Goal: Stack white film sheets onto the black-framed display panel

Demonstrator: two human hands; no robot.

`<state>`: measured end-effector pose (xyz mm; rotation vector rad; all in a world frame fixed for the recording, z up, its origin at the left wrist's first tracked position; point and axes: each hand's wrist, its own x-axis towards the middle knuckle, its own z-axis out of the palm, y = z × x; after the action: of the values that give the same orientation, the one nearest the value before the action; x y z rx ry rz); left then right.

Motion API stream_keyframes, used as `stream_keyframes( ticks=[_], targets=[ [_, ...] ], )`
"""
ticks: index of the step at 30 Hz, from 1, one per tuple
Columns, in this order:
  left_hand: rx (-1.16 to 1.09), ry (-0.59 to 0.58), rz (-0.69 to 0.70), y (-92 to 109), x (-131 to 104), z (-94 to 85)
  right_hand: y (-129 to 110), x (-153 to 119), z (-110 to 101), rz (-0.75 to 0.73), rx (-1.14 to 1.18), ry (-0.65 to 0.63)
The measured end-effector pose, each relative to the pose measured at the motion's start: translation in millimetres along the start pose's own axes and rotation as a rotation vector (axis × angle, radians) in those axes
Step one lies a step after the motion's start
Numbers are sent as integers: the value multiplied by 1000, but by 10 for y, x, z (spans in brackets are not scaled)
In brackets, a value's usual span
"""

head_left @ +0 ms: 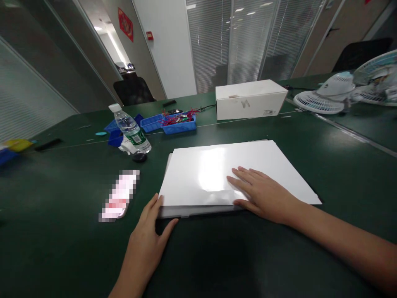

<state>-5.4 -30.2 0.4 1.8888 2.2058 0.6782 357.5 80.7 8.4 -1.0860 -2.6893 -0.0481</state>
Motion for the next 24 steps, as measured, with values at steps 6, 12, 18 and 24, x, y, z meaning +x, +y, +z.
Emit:
stream_keyframes(
  ticks=[6,12,18,24],
  targets=[
    [21,8,60,-48,6,40,52,-19,-76,-25,116,-57],
    [57,19,116,-111,10,68,94,-69,-110,-67,177,-89],
    [160,11,168,-150,9,77,623,-229,-324,511,4,20],
    [256,-33,201,-95,-2,31,1078,-354,-391,992,263,-69]
  ],
)
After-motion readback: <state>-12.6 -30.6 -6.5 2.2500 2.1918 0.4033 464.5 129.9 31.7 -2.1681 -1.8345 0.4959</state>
